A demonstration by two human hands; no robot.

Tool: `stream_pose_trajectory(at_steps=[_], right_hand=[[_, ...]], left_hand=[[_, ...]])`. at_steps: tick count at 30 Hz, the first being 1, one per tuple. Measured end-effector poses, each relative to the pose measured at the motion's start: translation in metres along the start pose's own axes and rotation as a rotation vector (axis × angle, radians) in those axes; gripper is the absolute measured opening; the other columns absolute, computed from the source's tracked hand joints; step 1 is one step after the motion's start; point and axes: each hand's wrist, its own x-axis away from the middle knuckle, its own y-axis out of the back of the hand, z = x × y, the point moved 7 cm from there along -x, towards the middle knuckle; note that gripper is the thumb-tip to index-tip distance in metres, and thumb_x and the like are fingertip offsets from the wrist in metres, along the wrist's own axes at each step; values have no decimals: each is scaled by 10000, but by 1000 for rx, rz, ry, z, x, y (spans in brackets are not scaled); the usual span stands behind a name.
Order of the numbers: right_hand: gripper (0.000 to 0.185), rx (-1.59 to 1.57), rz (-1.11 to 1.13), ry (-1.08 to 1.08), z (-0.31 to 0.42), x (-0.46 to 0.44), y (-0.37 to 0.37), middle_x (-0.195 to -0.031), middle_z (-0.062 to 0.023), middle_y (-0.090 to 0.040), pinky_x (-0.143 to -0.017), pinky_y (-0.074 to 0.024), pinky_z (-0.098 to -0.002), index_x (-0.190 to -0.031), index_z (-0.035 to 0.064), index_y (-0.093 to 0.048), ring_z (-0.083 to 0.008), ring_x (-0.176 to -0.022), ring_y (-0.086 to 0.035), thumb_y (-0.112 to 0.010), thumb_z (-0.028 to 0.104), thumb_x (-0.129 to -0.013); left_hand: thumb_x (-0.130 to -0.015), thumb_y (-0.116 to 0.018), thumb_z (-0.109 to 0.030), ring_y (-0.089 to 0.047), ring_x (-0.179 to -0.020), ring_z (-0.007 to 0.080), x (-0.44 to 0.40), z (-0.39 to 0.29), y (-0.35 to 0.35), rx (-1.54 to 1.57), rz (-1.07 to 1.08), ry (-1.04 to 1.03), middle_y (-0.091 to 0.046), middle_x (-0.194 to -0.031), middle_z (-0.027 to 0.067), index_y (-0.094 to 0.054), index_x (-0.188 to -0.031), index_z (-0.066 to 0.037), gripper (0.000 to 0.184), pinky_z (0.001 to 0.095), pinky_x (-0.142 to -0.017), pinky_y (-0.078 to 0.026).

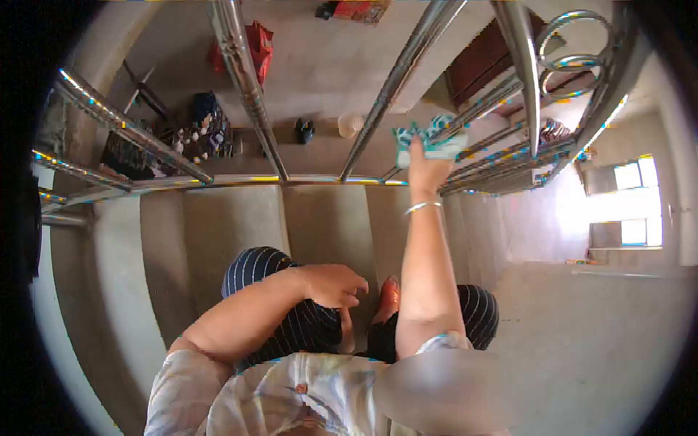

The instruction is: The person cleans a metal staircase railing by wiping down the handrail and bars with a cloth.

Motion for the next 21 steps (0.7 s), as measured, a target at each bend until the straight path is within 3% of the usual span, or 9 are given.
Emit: stream_pose_trajectory(at_steps=[2, 4, 7, 10, 12, 15, 19, 20, 21], right_hand=[[418, 14, 76, -138, -22, 28, -20, -844, -172, -600, -757, -420, -337, -868, -78, -565, -261, -780, -569, -698, 245, -639], [421, 87, 171, -498, -47, 53, -32, -902, -177, -591, -756, -420, -333, -931, -82, -539, -260, -803, -566, -693, 180, -640], [453, -118, 173, -615, -83, 74, -53, -952, -193, -577, -753, -426, -329, -979, -94, -517, -258, -822, -567, -695, 134, -631], [451, -118, 157, -704, -82, 87, -54, -968, -198, -569, -748, -436, -328, -970, -106, -517, -254, -846, -564, -700, 118, -624], [467, -157, 158, -866, -76, 99, -56, -968, -196, -565, -767, -437, -324, -976, -107, -508, -260, -876, -556, -704, 136, -630], [494, 45, 228, -1007, -94, 114, -61, -1002, -206, -553, -786, -435, -323, -996, -101, -504, -269, -902, -550, -713, 156, -630], [521, -73, 275, -828, -110, 122, -74, -1032, -193, -543, -816, -422, -321, -1028, -78, -496, -280, -942, -534, -715, 186, -636], [534, 30, 311, -735, -120, 125, -78, -988, -184, -562, -696, -474, -322, -1048, -72, -488, -266, -817, -583, -706, 205, -647], [534, 20, 308, -740, -133, 130, -82, -988, -184, -562, -696, -474, -322, -1048, -72, -488, -266, -817, -583, -706, 205, -647]], left_hand=[[-771, -507, -255, -540, -894, 305, 2, -5, 1, 9, 62, 0, -579, -931, 142, -493, -1082, -50, 373, 380, -765, -419], [-772, -511, -257, -539, -894, 307, -1, -4, -4, 10, 134, -3, -577, -931, 147, -487, -1091, -53, 379, 382, -760, -418], [-770, -514, -269, -543, -878, 312, -4, -4, -8, 6, 155, -49, -582, -912, 144, -481, -1092, -57, 387, 386, -748, -420], [-771, -513, -267, -547, -863, 324, -2, -7, -2, 11, 178, 39, -588, -892, 145, -483, -1080, -57, 375, 395, -739, -422], [-778, -501, -264, -547, -853, 338, -2, -10, -8, -57, 146, -52, -589, -883, 156, -482, -1071, -50, 364, 409, -739, -421], [-730, -535, -195, -539, -915, 296, 0, -2, -9, 54, 149, 79, -586, -923, 137, -565, -958, -87, 253, 381, -790, -403], [-732, -532, -194, -541, -909, 294, -1, -5, -2, -4, 81, 70, -588, -917, 136, -566, -944, -88, 240, 385, -782, -407], [-733, -533, -198, -541, -910, 296, -3, -6, -2, 4, 95, 59, -589, -916, 133, -565, -947, -92, 241, 386, -784, -407], [-735, -533, -202, -541, -911, 298, -4, -6, -4, 14, 110, 49, -590, -916, 130, -563, -950, -95, 242, 388, -785, -407]])
